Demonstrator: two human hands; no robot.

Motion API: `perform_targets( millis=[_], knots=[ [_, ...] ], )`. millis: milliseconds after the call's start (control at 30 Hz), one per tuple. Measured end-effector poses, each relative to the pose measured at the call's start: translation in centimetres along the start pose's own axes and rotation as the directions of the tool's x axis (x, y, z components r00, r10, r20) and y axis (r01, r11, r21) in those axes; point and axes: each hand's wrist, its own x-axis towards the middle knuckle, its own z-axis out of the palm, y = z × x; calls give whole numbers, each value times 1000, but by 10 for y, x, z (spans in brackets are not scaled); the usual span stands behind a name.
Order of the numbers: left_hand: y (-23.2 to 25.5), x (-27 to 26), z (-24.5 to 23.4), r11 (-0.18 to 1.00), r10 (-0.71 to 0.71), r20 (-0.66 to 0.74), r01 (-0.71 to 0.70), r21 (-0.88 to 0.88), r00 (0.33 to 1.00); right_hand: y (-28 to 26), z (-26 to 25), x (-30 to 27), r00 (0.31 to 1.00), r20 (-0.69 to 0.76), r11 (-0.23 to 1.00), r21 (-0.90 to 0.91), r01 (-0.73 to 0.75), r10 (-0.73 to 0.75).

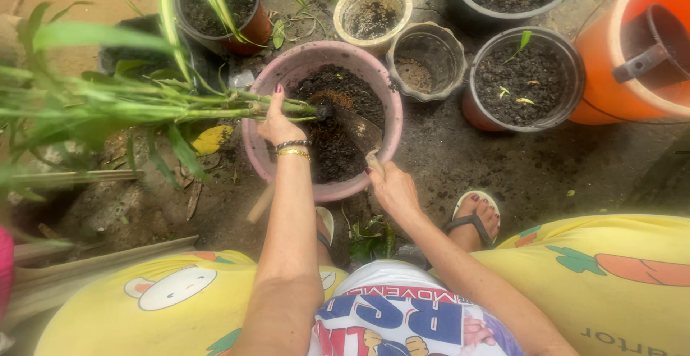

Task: The person repots a plant by transferring it from a smaller container into a larger pot, using a trowel to add soil and scissors to trim the roots.

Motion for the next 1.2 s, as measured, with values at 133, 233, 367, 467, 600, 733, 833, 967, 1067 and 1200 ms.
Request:
perform_targets(
  millis=[133,233,367,467,600,733,833,967,1067,1200],
  knots=[
    [3,16,-5,989,-61,6,62,-137,998,-9,-17,-1,993,-104,992,119,-45,58],
    [6,28,-15,971,-23,66,38,-238,998,-23,-37,-6,977,-204,983,184,-19,57],
    [32,35,-26,967,-6,303,82,-239,953,-50,-61,-22,898,-416,958,169,231,-143],
    [52,30,-20,901,55,482,164,-401,874,-66,-75,-36,804,-525,887,181,425,-279],
    [83,14,-6,838,64,577,271,-474,814,-68,-65,-49,788,-490,838,188,513,-372],
    [86,3,0,799,98,619,310,-516,779,-66,-46,-52,880,-240,910,-47,412,-410],
    [79,3,-5,795,50,587,324,-514,808,-64,-56,-53,977,-149,985,66,163,-151],
    [75,3,-11,761,34,638,394,-515,769,-55,-52,-58,847,-352,895,51,442,-398],
    [77,4,-12,706,-14,649,468,-532,760,-52,-49,-49,937,-186,954,-13,300,-297],
    [71,4,-14,693,-119,546,463,-552,829,-47,-45,-53,831,-371,884,56,465,-414]
  ],
)
